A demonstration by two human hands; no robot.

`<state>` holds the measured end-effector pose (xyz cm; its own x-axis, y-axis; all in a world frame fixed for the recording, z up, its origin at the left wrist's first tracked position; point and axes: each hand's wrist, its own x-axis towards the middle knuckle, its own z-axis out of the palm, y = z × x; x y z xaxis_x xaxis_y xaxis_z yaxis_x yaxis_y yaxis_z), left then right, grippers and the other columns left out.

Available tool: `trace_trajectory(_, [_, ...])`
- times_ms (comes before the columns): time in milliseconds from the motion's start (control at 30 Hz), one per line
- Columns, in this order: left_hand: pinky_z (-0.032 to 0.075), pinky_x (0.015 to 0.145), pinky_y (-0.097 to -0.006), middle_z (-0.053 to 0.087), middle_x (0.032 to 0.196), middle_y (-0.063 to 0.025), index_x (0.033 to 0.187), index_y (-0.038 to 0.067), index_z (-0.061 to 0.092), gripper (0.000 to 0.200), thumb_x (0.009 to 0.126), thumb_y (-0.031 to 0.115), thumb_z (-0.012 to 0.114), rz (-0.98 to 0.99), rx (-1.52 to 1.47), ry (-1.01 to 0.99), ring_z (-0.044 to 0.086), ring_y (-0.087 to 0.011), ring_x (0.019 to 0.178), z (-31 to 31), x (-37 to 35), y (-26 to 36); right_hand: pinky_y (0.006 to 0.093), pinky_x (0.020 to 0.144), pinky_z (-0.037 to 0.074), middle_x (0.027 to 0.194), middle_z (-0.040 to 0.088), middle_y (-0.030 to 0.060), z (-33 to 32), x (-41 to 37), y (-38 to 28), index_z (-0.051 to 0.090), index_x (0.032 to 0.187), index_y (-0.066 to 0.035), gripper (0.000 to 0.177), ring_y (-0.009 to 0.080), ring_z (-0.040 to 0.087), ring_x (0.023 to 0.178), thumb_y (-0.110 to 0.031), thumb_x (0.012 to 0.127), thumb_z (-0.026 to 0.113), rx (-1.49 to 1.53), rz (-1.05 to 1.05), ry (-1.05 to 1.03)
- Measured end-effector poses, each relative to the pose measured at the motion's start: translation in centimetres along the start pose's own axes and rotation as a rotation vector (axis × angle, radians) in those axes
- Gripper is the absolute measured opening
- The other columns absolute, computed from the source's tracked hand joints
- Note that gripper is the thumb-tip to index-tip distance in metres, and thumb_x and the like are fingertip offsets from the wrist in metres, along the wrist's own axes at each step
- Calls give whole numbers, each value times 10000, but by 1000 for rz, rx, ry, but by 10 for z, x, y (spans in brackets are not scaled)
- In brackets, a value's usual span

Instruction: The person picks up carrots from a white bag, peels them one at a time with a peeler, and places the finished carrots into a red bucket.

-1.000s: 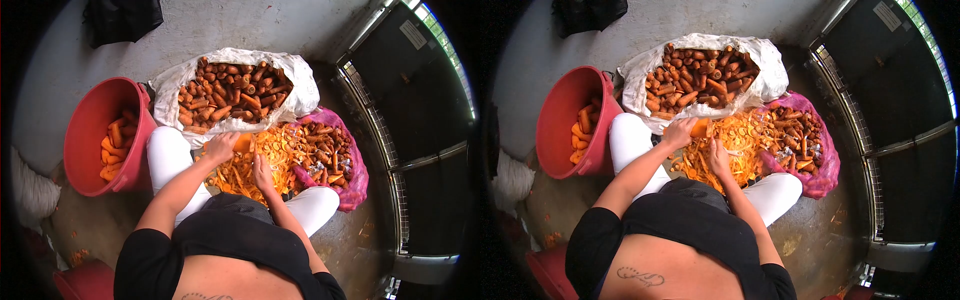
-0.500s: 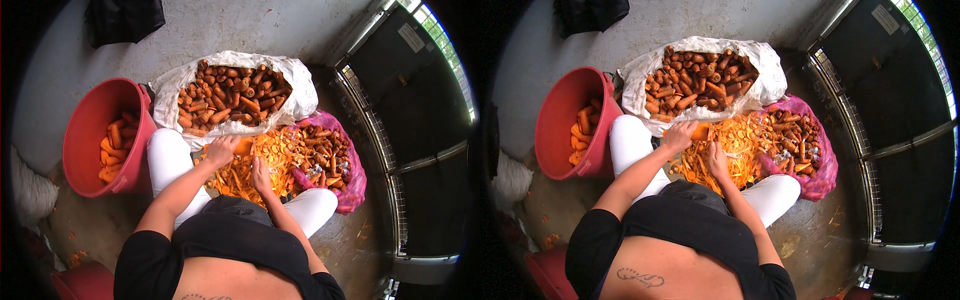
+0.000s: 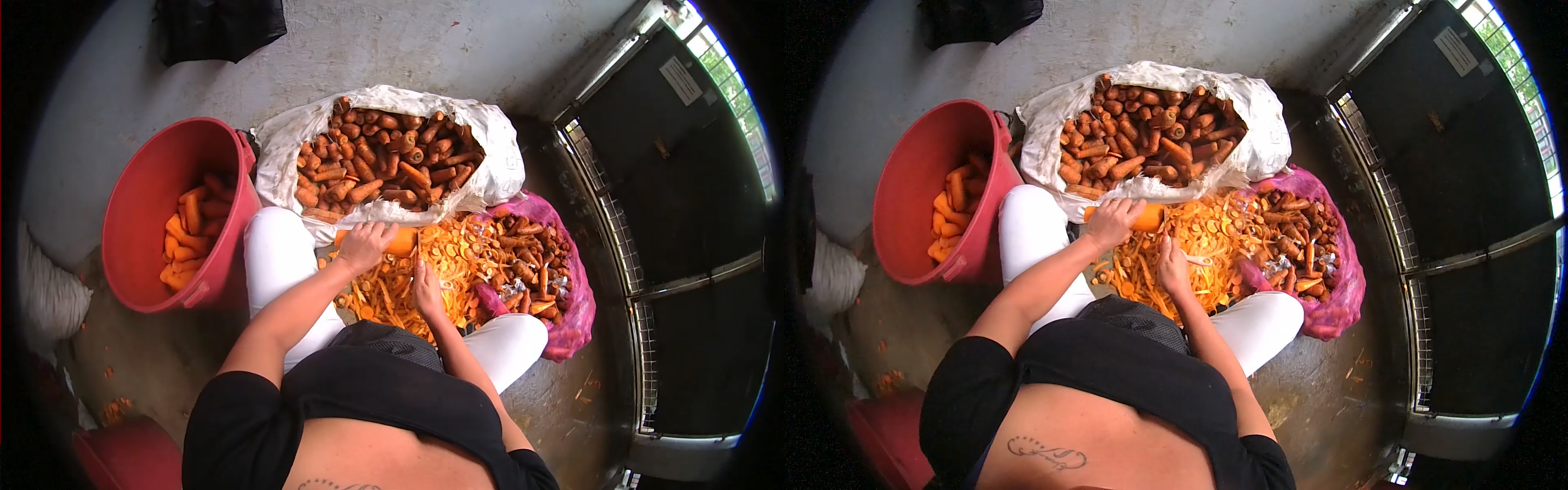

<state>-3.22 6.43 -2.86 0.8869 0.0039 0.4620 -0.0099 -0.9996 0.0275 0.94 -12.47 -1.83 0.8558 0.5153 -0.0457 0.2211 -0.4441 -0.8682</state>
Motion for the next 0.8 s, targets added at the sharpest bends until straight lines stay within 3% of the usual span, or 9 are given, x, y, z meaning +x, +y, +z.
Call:
trace_trajectory(100, [463,716,-310,575,852,-61,1195,108,569,510,690,59,623,21,23,56,607,-204,741,3,-1,-2,376,682,414,767,529,154,-1,3,5,517,991,42,484,258,483,700,-388,1024,297,-29,30,-33])
trace_trajectory(200, [460,718,-310,576,847,-53,1193,121,575,504,695,63,623,20,16,59,604,-195,741,3,-1,-3,476,660,413,754,565,276,3,4,4,510,977,42,466,439,543,718,-361,1020,282,-50,-76,27])
trace_trajectory(300, [459,721,-313,573,838,-50,1191,128,581,506,691,68,628,0,-12,56,600,-193,738,0,-1,-1,375,661,407,726,498,139,1,4,-1,512,930,51,514,226,444,671,-403,1023,289,-3,58,-25])
trace_trajectory(500, [465,728,-321,582,843,-57,1183,127,593,506,681,69,631,49,11,59,610,-213,760,3,0,-4,376,660,403,694,471,129,1,6,5,502,863,43,520,226,425,664,-405,1022,293,9,50,-13])
trace_trajectory(700, [462,722,-328,578,826,-44,1168,129,602,480,692,69,611,-81,-145,17,598,-198,744,6,-6,7,375,664,405,695,487,125,5,9,12,507,865,47,522,229,438,662,-399,1024,287,-21,29,-7])
trace_trajectory(800, [452,721,-344,576,842,-38,1209,148,587,562,657,66,654,-4,-4,0,590,-194,751,6,-3,2,359,614,396,659,486,93,8,10,20,507,843,34,527,207,444,620,-409,1022,285,-15,40,-19])
